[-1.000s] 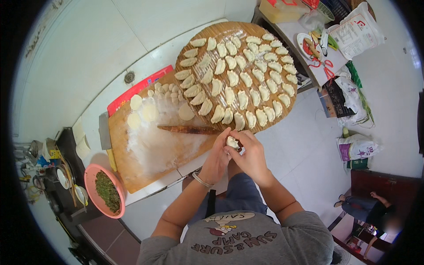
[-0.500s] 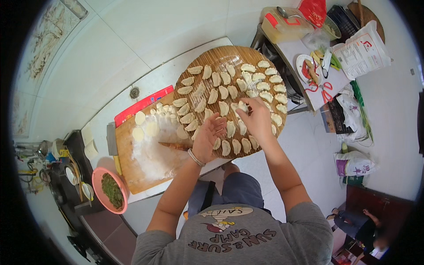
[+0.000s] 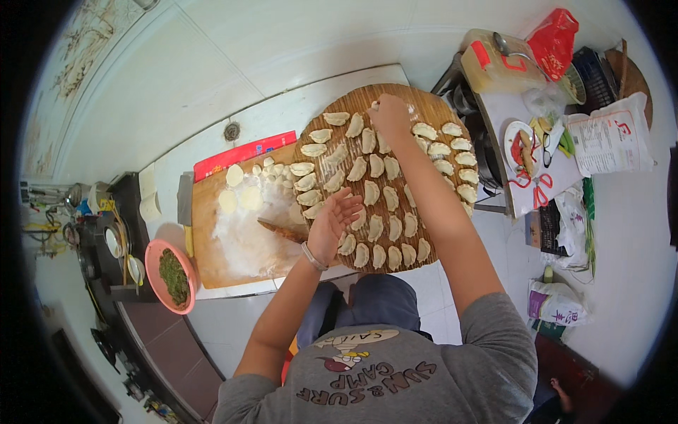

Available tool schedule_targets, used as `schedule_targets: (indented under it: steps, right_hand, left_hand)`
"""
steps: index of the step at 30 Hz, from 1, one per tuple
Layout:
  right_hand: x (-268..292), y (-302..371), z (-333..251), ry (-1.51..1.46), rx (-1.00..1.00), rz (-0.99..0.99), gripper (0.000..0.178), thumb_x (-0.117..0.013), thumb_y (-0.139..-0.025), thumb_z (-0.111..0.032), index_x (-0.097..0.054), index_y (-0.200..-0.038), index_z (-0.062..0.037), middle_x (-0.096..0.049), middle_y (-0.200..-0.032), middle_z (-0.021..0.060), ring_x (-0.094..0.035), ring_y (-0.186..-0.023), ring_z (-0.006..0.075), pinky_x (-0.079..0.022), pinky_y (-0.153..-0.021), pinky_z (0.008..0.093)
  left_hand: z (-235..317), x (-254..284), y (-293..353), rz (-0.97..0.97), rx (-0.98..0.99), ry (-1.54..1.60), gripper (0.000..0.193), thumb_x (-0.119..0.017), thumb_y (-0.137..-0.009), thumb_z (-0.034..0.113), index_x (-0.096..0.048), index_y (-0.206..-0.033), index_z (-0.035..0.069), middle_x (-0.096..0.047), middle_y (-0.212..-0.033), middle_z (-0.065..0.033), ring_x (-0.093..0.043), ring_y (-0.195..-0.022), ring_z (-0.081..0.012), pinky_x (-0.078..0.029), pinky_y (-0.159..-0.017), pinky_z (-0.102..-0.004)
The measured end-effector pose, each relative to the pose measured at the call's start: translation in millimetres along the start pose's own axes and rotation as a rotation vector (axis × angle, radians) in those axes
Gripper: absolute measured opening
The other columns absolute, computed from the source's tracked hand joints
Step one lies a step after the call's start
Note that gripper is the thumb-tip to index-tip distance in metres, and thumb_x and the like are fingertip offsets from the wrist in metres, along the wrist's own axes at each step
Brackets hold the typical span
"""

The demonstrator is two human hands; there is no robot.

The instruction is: The person sits at a kitchen table and repeatedly fills round dough wrappers with a green vegetable mixture using a spoon. They fold and pleat the dough to seal the dumplings, then place the finished items onto a large wooden tray. The process is repeated continuously throughout the clip.

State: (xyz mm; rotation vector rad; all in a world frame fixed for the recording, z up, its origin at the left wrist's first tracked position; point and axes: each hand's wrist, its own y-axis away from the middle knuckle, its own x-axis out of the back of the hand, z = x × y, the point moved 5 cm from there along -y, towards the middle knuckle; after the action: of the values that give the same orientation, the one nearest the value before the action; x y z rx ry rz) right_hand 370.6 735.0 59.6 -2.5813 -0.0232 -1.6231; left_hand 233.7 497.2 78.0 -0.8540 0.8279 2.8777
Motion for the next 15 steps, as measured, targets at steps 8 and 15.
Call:
schedule_targets:
  steps: [8,15]
  right_hand:
    - [-5.5,5.0,-8.5,0.181,-0.016,-0.059,0.031,-0.070,-0.079,-0.029,-0.066,-0.091,-0.0013,-0.064,-0.095,0.0181,-0.061,-0.092,0.0337,-0.050,-0.080,0.0431]
    - [11.8,66.2,-48.0,-0.042,0.272,0.169,0.028,-0.069,-0.079,-0.023,-0.065,-0.095,-0.0008,-0.061,-0.095,0.0159,-0.057,-0.094,0.0332,-0.047,-0.080,0.0431]
  left_hand:
    - [-6.5,15.7,-0.8,0.059,-0.027,0.022,0.058,-0.030,-0.099,0.046,-0.038,-0.137,0.002,-0.053,-0.127,-0.0165,-0.052,-0.116,-0.0256,-0.039,-0.101,-0.0377]
    - [-20.2,70.4,31.0,0.195,-0.047,0.060,0.053,-0.033,-0.099,0.041,-0.044,-0.133,0.002,-0.056,-0.124,-0.0150,-0.054,-0.114,-0.0251,-0.041,-0.098,-0.0381]
